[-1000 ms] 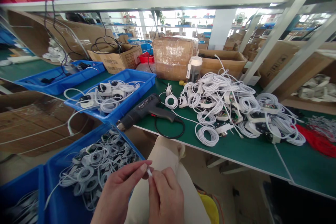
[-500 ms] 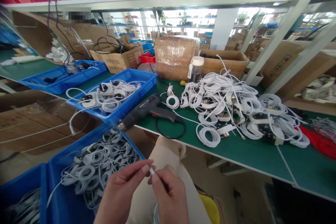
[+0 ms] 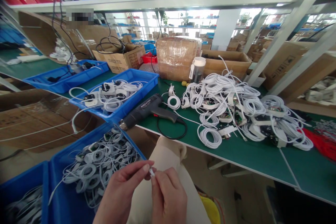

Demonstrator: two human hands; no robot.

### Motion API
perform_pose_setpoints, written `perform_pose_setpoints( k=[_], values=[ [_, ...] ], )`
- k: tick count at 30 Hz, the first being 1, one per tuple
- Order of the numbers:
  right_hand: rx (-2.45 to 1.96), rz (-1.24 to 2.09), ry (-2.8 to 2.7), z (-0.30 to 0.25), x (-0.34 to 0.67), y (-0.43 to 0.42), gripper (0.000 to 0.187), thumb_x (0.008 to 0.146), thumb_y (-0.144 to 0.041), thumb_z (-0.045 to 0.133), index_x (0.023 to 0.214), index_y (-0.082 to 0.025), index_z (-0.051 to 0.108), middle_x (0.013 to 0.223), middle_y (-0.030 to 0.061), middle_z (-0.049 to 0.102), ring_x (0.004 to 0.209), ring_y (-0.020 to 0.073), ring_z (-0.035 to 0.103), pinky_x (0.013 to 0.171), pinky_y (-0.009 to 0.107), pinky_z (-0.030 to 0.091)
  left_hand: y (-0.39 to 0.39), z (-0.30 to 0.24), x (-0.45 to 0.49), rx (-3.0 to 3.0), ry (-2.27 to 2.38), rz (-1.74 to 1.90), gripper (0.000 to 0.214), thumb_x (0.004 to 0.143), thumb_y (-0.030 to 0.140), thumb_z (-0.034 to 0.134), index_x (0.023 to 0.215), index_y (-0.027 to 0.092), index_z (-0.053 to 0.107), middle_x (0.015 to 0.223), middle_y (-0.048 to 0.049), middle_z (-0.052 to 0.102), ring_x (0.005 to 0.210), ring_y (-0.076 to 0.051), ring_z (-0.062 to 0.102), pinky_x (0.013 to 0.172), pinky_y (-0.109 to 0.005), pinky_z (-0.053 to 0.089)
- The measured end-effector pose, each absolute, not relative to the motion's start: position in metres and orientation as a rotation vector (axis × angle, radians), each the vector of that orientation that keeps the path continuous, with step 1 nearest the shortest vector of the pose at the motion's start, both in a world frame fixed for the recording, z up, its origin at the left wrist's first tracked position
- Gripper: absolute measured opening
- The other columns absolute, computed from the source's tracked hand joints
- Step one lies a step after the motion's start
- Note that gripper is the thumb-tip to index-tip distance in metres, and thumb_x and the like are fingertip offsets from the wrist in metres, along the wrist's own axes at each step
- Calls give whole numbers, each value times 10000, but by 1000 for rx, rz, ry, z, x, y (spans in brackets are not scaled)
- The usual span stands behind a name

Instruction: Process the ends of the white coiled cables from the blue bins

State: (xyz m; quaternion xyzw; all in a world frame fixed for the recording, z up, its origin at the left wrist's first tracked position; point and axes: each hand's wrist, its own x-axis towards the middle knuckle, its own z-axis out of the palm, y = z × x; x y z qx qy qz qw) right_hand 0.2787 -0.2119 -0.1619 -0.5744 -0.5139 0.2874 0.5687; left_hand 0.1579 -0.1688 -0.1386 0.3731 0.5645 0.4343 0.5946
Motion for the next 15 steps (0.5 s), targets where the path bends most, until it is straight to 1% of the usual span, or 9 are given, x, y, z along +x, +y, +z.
perform_pose_setpoints(
  k=[2, 4, 6, 8, 9, 10, 12, 13, 15],
  values=[
    [-1363, 909, -1064, -164, 280, -210, 306, 980, -382, 609, 746, -211, 707, 681, 3, 561, 624, 150, 541, 601, 252, 405, -170, -142, 158, 866, 1292, 1020, 307, 718, 443, 844, 897, 195, 864, 819, -71, 827, 810, -233, 718, 797, -267, 553],
    [-1327, 1235, -851, -168, 281, -208, 385, 938, -508, 643, 711, -197, 645, 544, -61, 410, 491, 108, 361, 490, 237, 274, -170, -146, 157, 892, 1293, 1024, 285, 725, 429, 839, 904, 208, 864, 876, -75, 840, 862, -248, 738, 836, -278, 551],
    [-1239, 1476, -679, -174, 282, -206, 467, 883, -629, 661, 714, -196, 613, 478, -112, 283, 442, 84, 207, 447, 235, 147, -169, -148, 157, 938, 1299, 1018, 251, 745, 412, 824, 904, 222, 867, 895, -68, 843, 886, -250, 743, 854, -279, 547],
    [-1194, 1534, -639, -177, 283, -205, 496, 859, -669, 662, 713, -199, 610, 464, -121, 255, 436, 81, 170, 441, 240, 108, -167, -148, 156, 998, 1293, 1011, 220, 769, 399, 803, 897, 232, 869, 891, -59, 842, 882, -246, 742, 848, -274, 544],
    [-1209, 1489, -681, -176, 283, -205, 479, 872, -644, 660, 704, -197, 618, 477, -108, 289, 442, 85, 200, 442, 241, 132, -166, -146, 156, 1030, 1288, 1007, 209, 777, 393, 796, 893, 235, 870, 887, -56, 840, 877, -244, 741, 842, -271, 543],
    [-1241, 1398, -761, -174, 284, -206, 445, 896, -593, 655, 697, -196, 630, 507, -83, 353, 460, 94, 270, 455, 239, 187, -165, -144, 155, 1058, 1286, 999, 203, 780, 389, 791, 887, 237, 871, 869, -51, 837, 862, -240, 739, 828, -267, 542],
    [-1305, 1121, -979, -167, 286, -208, 355, 950, -455, 627, 710, -197, 670, 629, -23, 510, 573, 126, 458, 544, 243, 326, -164, -139, 154, 1093, 1289, 974, 205, 779, 388, 782, 883, 238, 875, 819, -44, 826, 818, -234, 734, 791, -262, 543],
    [-1322, 978, -1084, -163, 287, -209, 318, 968, -393, 609, 726, -201, 687, 700, -1, 563, 650, 142, 528, 604, 248, 372, -164, -136, 154, 1106, 1292, 963, 208, 776, 389, 777, 880, 239, 877, 794, -42, 820, 795, -231, 730, 772, -261, 543],
    [-1343, 761, -1222, -158, 288, -211, 286, 993, -308, 569, 755, -211, 694, 764, 11, 595, 726, 156, 586, 667, 256, 402, -164, -131, 153, 1143, 1291, 952, 200, 775, 383, 766, 866, 245, 878, 778, -40, 813, 774, -228, 724, 756, -261, 542]
  ],
)
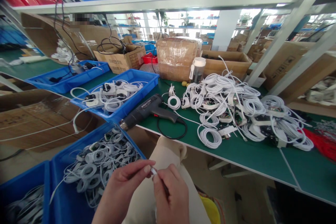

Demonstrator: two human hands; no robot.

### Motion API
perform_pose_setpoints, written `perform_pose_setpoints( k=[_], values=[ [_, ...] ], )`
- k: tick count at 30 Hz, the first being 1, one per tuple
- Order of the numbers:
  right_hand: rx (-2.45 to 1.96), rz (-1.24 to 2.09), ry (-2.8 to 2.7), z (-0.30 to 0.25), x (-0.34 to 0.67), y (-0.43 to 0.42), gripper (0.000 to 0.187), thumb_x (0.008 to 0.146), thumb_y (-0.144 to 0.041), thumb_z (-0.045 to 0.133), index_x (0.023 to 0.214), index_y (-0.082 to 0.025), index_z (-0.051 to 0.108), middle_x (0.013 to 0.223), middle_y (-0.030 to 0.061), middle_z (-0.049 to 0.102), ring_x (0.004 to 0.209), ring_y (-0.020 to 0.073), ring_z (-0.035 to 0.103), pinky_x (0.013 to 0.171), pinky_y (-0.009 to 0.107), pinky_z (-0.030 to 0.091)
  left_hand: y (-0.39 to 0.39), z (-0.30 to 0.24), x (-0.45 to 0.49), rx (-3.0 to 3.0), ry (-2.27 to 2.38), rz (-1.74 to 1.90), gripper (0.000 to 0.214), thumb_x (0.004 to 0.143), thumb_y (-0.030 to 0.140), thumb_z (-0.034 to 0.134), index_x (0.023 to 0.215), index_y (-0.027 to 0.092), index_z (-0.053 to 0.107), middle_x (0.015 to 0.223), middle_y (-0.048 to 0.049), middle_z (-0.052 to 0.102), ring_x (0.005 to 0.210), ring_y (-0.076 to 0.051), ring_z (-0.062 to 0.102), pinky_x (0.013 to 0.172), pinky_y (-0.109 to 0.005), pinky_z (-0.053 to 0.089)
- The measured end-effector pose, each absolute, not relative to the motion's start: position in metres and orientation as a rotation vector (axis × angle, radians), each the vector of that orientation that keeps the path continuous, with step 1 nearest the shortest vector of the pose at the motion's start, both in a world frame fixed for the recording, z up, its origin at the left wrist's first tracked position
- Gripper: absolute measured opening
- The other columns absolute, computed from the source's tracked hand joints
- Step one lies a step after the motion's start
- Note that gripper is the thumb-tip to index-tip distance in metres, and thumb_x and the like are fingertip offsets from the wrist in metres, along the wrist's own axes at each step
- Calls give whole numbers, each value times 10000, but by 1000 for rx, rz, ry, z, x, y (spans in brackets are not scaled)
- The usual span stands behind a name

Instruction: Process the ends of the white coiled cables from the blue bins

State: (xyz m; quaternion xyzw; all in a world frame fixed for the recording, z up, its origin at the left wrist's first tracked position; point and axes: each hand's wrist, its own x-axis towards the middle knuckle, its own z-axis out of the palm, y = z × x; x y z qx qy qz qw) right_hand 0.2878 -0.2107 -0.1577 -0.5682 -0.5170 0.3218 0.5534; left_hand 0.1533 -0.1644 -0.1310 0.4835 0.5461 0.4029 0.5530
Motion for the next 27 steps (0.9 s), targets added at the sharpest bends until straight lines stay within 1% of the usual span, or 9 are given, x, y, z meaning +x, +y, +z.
perform_pose_setpoints(
  k=[3, 5, 8, 11, 14, 17, 19, 23, 27],
  values=[
    [-1381, 671, -1275, -160, 290, -211, 287, 1004, -273, 545, 759, -214, 682, 759, 7, 586, 712, 158, 589, 666, 264, 403, -164, -128, 154, 1206, 1277, 974, 166, 774, 364, 764, 838, 262, 878, 822, -38, 818, 800, -229, 726, 767, -259, 540],
    [-1361, 808, -1238, -165, 292, -208, 288, 997, -294, 556, 751, -214, 683, 749, 6, 601, 700, 163, 589, 644, 263, 405, -163, -129, 154, 1202, 1291, 979, 167, 769, 373, 765, 831, 266, 877, 851, -37, 819, 812, -234, 727, 760, -262, 540],
    [-1312, 997, -1163, -170, 294, -204, 298, 980, -325, 583, 724, -211, 685, 710, -4, 601, 656, 160, 567, 594, 258, 389, -162, -131, 154, 1164, 1364, 943, 219, 762, 407, 750, 857, 256, 877, 832, -45, 823, 820, -252, 732, 779, -287, 542],
    [-1327, 871, -1220, -166, 294, -204, 276, 981, -303, 586, 746, -206, 694, 738, 1, 597, 690, 161, 573, 635, 265, 392, -161, -129, 154, 1153, 1399, 886, 260, 756, 425, 741, 887, 247, 877, 795, -52, 825, 812, -268, 741, 809, -316, 547],
    [-1352, 764, -1239, -160, 293, -207, 271, 984, -285, 579, 756, -204, 700, 751, 5, 593, 705, 162, 577, 658, 271, 391, -163, -126, 154, 1176, 1357, 915, 229, 751, 411, 755, 857, 250, 879, 846, -58, 833, 837, -271, 747, 810, -309, 550],
    [-1358, 938, -1122, -158, 293, -208, 287, 963, -328, 615, 720, -206, 704, 708, -3, 595, 660, 163, 561, 620, 271, 382, -164, -126, 155, 1186, 1310, 980, 191, 757, 391, 773, 821, 244, 878, 876, -60, 830, 844, -266, 743, 786, -291, 550],
    [-1350, 1019, -1081, -159, 294, -207, 293, 952, -350, 633, 707, -208, 708, 703, -4, 606, 657, 166, 563, 611, 271, 381, -164, -127, 155, 1147, 1328, 978, 200, 753, 392, 781, 827, 233, 876, 844, -64, 827, 823, -268, 739, 777, -297, 550],
    [-1323, 878, -1161, -159, 293, -206, 252, 971, -312, 612, 778, -216, 742, 793, 21, 656, 762, 184, 617, 673, 270, 415, -163, -129, 155, 1116, 1373, 903, 256, 756, 425, 764, 871, 225, 877, 819, -73, 831, 809, -280, 738, 791, -321, 548],
    [-1333, 752, -1198, -155, 289, -209, 265, 988, -289, 601, 768, -219, 733, 746, 6, 603, 701, 161, 590, 661, 263, 412, -161, -125, 153, 1189, 1331, 901, 197, 778, 388, 766, 860, 250, 880, 868, -60, 838, 855, -268, 743, 817, -297, 539]
  ],
)
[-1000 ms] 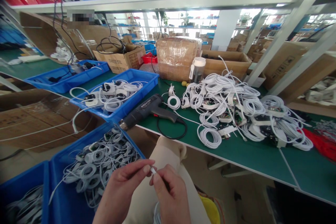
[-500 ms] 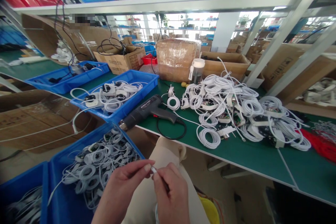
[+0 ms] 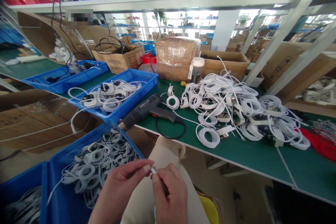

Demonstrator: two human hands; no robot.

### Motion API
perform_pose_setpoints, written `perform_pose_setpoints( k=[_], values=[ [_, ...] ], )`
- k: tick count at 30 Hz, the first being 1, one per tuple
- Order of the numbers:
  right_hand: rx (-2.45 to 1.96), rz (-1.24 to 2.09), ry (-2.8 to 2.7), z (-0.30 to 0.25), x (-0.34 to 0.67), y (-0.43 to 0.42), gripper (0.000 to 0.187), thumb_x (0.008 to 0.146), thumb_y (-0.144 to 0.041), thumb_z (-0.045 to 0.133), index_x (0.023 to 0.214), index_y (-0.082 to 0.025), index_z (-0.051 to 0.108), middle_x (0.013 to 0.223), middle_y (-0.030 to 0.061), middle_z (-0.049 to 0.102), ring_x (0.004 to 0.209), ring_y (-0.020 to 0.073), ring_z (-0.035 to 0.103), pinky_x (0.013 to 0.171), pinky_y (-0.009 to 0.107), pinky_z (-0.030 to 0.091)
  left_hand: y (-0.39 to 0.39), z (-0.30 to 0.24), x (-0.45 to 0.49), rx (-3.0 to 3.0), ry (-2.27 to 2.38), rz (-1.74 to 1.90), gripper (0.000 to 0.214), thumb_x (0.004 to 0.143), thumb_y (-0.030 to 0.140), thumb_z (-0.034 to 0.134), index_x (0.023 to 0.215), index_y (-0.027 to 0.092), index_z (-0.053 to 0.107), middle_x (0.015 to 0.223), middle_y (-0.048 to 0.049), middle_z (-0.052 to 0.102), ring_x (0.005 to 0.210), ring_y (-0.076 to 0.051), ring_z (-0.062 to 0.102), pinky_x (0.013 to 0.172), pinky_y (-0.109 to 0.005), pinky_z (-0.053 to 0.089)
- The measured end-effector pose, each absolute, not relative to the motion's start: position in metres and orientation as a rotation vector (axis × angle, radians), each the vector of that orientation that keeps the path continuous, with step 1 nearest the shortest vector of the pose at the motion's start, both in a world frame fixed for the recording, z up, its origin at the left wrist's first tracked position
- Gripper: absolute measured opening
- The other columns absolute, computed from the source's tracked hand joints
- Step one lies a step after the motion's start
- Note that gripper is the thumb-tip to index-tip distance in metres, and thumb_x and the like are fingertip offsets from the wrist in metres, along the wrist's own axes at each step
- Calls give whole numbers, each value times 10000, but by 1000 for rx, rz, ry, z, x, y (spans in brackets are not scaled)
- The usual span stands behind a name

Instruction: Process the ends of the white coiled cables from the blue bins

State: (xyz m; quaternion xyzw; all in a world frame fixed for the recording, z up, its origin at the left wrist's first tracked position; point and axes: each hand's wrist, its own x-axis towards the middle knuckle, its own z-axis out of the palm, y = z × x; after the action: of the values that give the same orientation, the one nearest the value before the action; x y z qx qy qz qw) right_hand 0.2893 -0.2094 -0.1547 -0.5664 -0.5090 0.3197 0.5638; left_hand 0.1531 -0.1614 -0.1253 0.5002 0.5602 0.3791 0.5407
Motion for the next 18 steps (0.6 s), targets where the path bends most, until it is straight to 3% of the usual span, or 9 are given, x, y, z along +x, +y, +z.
perform_pose_setpoints(
  k=[4, 8, 10, 13, 16, 18],
  values=[
    [-1315, 920, -1062, -157, 287, -212, 309, 959, -395, 639, 730, -206, 727, 715, 5, 582, 659, 156, 556, 611, 262, 391, -159, -124, 150, 1179, 1199, 974, 127, 780, 339, 794, 824, 255, 878, 827, -43, 823, 827, -240, 740, 779, -259, 551],
    [-1264, 1345, -780, -160, 288, -208, 405, 906, -551, 685, 755, -178, 722, 517, -54, 470, 447, 103, 395, 465, 232, 292, -156, -128, 152, 1193, 1213, 1003, 149, 788, 340, 790, 853, 236, 876, 882, -57, 825, 861, -256, 746, 819, -286, 568],
    [-1245, 1327, -755, -159, 291, -202, 418, 896, -560, 698, 749, -171, 735, 531, -24, 547, 497, 130, 503, 515, 236, 393, -157, -133, 158, 1168, 1257, 985, 247, 829, 407, 751, 945, 219, 862, 938, -72, 828, 927, -281, 751, 892, -327, 573],
    [-1275, 1155, -751, -155, 299, -193, 388, 888, -541, 717, 771, -175, 771, 764, 57, 717, 764, 212, 664, 707, 277, 522, -169, -144, 176, 1115, 1268, 1001, 381, 912, 509, 656, 1097, 213, 808, 1086, -90, 815, 1054, -301, 739, 1016, -385, 545],
    [-1369, 1050, -694, -154, 305, -188, 400, 893, -567, 697, 875, -178, 790, 775, 52, 716, 710, 209, 651, 626, 271, 525, -188, -158, 196, 1016, 1230, 960, 373, 886, 561, 693, 1034, 237, 803, 1060, -95, 820, 999, -313, 761, 942, -370, 597],
    [-1431, 976, -688, -154, 307, -188, 412, 896, -571, 684, 841, -174, 781, 707, 38, 690, 640, 190, 617, 575, 258, 498, -201, -166, 205, 936, 1248, 937, 343, 827, 574, 764, 949, 256, 810, 1013, -94, 827, 1015, -332, 764, 897, -351, 620]
  ],
)
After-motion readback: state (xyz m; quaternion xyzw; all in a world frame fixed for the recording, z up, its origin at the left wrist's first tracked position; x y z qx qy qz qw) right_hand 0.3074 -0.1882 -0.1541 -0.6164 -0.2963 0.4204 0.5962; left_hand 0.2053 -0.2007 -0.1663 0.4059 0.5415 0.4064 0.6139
